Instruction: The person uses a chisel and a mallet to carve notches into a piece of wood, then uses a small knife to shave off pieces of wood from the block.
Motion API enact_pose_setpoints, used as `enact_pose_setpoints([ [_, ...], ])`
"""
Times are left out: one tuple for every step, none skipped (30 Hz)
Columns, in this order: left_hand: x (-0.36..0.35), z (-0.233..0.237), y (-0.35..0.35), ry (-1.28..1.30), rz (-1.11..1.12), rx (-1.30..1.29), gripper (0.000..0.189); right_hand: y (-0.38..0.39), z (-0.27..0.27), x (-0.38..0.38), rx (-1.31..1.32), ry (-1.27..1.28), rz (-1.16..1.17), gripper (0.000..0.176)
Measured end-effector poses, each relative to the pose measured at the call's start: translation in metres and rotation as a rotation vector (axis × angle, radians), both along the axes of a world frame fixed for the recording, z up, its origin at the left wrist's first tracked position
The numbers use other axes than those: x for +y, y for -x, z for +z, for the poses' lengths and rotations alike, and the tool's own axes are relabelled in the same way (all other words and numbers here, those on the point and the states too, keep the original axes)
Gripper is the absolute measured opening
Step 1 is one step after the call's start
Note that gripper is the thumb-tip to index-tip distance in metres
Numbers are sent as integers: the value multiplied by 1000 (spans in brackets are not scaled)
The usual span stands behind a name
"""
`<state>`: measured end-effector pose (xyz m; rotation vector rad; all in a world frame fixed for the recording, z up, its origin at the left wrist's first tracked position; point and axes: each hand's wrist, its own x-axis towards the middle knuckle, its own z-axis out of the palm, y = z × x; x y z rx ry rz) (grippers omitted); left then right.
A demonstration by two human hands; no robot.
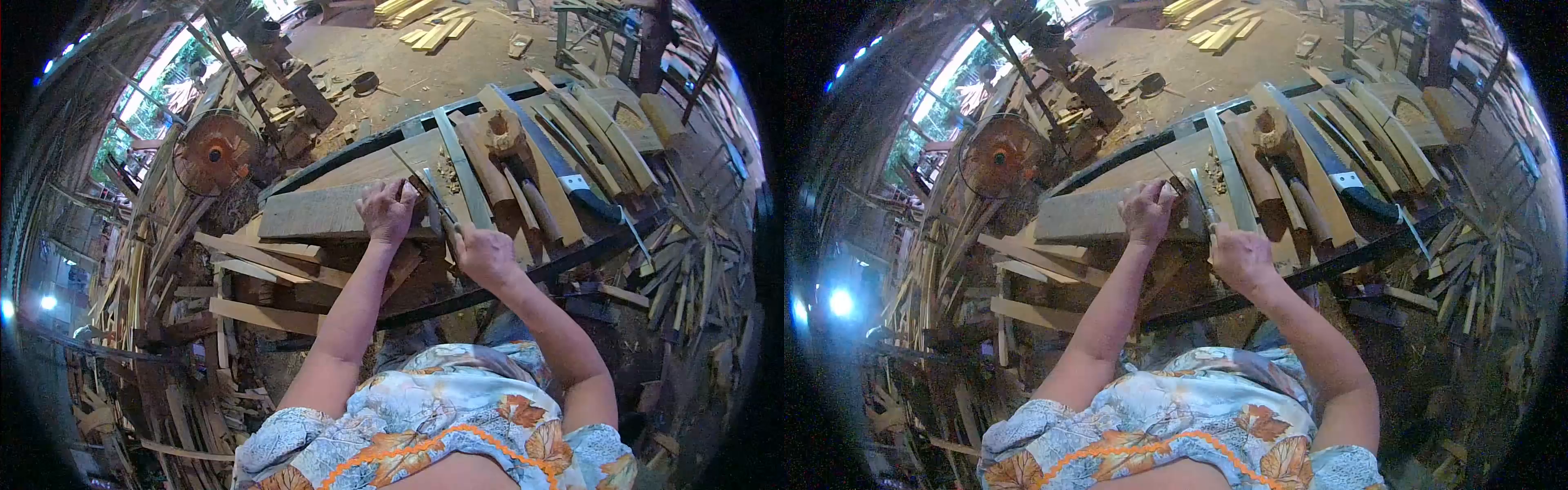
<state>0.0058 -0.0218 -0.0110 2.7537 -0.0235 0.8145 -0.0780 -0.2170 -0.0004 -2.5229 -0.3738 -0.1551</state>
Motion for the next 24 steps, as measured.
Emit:
enact_pose_setpoints([
  [0, 1, 0, -13, -6, 1, 33, 7, -3, -2, -24, -2, 27, 17],
  [1, 1, 0, -26, -10, 3, 33, 19, -1, -7, -19, -1, 30, 17],
  [1, 1, 0, -24, -9, 6, 33, 34, 6, -14, 6, -8, 38, 16],
  [1, 1, 0, -23, -10, 5, 33, 43, 11, -20, 29, -13, 45, 15],
  [1, 2, -1, -21, -11, 5, 33, 46, 9, -26, 31, -12, 45, 15],
  [0, 3, 1, -21, -12, 11, 33, 48, 6, -32, 44, 1, 35, 14],
  [-1, 5, 2, -18, -9, 41, 33, 49, 5, -34, 56, 13, 24, 13],
  [-1, 7, 1, -17, -6, 69, 33, 46, 7, -33, 57, 11, 23, 13],
  [-1, 9, 0, -21, -7, 69, 33, 41, 10, -29, 114, 37, 33, 12],
  [-1, 9, -1, -9, -17, 62, 34, 35, 14, -24, 173, 64, 44, 12],
  [-2, 8, 1, 3, -26, 59, 34, 24, 17, -15, 153, 52, 51, 14],
  [-1, 6, 2, 1, -26, 61, 34, 6, 20, -5, 128, 38, 58, 16],
  [0, 5, 0, -5, -28, 44, 32, -17, 16, 6, 87, 79, 91, 17],
  [1, 3, -1, -11, -32, 27, 30, -40, 11, 17, 46, 120, 124, 18],
  [0, 3, -1, -15, -34, 25, 30, -62, 14, 29, 97, 70, 78, 18],
  [0, 3, -2, -23, -25, 26, 30, -74, 18, 37, 147, 19, 32, 17],
  [0, 3, -1, -28, -15, 28, 29, -74, 20, 40, 146, 17, 32, 17],
  [0, 3, 0, -27, -17, 28, 29, -73, 23, 40, 146, 31, 20, 15],
  [0, 2, 1, -37, -26, 16, 28, -72, 26, 39, 146, 48, 7, 14],
  [0, 2, 1, -45, -33, 2, 27, -68, 27, 36, 146, 53, 6, 14],
  [-1, 1, -1, -40, -30, 3, 27, -59, 26, 33, 113, 29, 14, 14],
  [-2, 0, -1, -24, -49, -19, 27, -47, 26, 29, 82, 2, 27, 15],
  [-2, -1, 1, -11, -66, -38, 26, -34, 28, 24, 89, 33, 49, 14],
  [-4, 5, 4, 30, -63, 1, 25, -18, 33, 16, 99, 67, 71, 13],
])
